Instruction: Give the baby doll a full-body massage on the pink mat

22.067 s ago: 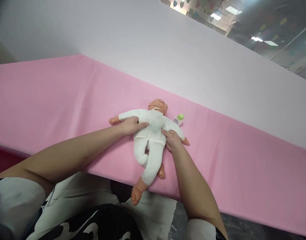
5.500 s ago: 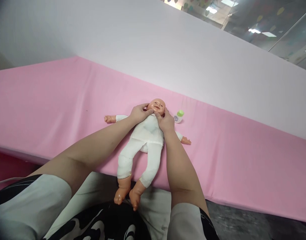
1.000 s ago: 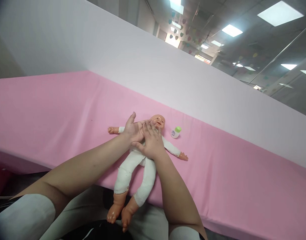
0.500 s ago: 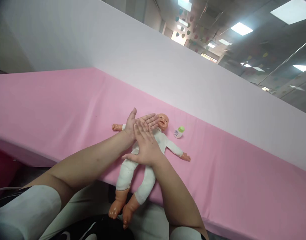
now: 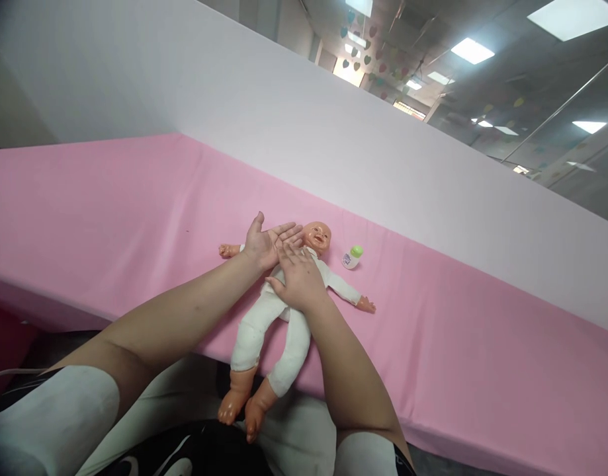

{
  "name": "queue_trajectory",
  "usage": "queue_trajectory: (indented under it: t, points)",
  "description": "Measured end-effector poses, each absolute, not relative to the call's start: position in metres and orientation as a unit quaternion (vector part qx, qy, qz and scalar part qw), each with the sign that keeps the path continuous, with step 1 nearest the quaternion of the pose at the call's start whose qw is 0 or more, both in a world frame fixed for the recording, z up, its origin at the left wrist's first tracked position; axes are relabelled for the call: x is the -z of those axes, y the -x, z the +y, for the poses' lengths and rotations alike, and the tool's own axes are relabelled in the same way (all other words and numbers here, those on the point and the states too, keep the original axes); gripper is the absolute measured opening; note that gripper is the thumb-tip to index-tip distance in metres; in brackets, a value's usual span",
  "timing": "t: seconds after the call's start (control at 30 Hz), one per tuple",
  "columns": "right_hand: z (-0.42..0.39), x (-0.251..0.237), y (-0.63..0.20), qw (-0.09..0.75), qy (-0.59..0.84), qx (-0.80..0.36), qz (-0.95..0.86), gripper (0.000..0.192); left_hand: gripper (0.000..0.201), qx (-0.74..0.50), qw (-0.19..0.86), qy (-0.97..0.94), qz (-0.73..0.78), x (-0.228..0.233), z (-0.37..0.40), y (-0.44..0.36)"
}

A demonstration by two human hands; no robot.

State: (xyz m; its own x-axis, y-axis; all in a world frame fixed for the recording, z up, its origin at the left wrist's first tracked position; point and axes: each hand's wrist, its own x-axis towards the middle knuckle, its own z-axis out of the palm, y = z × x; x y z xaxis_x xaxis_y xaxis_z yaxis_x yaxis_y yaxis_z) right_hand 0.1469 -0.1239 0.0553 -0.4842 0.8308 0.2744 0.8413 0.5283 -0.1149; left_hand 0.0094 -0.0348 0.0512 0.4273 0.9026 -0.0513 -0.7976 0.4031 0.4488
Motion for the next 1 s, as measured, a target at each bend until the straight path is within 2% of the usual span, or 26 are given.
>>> queue_trajectory:
  t: [0.17, 0.27, 0.37, 0.43, 0.5, 0.57, 0.63, 0.7, 0.83, 1.0]
  points:
    - [-0.129, -0.055, -0.145, 0.220, 0.405, -0.012, -0.887, 0.058, 0.084, -0.520, 0.815, -0.184, 0.178, -0.050, -0.032, -0.008]
    - [-0.128, -0.056, -0.150, 0.274, 0.410, -0.023, -0.870, 0.040, 0.076, -0.519, 0.802, -0.204, 0.213, -0.050, -0.033, -0.015]
    - [-0.126, -0.054, -0.162, 0.307, 0.439, -0.030, -0.844, 0.030, 0.060, -0.506, 0.772, -0.286, 0.259, -0.044, -0.035, -0.024]
    - [-0.128, -0.050, -0.174, 0.321, 0.449, -0.037, -0.833, 0.027, 0.043, -0.514, 0.705, -0.391, 0.293, -0.036, -0.037, -0.026]
    - [-0.133, -0.045, -0.187, 0.331, 0.449, -0.047, -0.828, 0.026, 0.029, -0.515, 0.593, -0.531, 0.318, -0.027, -0.039, -0.022]
    - [-0.140, -0.040, -0.199, 0.333, 0.440, -0.052, -0.832, 0.028, 0.024, -0.479, 0.455, -0.676, 0.327, -0.016, -0.041, -0.013]
    - [-0.148, -0.036, -0.206, 0.309, 0.416, -0.047, -0.854, 0.031, 0.030, -0.419, 0.332, -0.780, 0.326, -0.007, -0.042, -0.004]
    - [-0.157, -0.035, -0.207, 0.270, 0.383, -0.038, -0.883, 0.036, 0.037, -0.371, 0.253, -0.833, 0.322, 0.000, -0.041, 0.003]
    - [-0.175, -0.037, -0.193, 0.200, 0.349, -0.055, -0.914, 0.045, 0.043, -0.363, 0.220, -0.848, 0.318, 0.008, -0.038, 0.005]
    - [-0.189, -0.041, -0.175, 0.157, 0.314, -0.083, -0.933, 0.055, 0.038, -0.377, 0.287, -0.818, 0.326, 0.005, -0.038, 0.002]
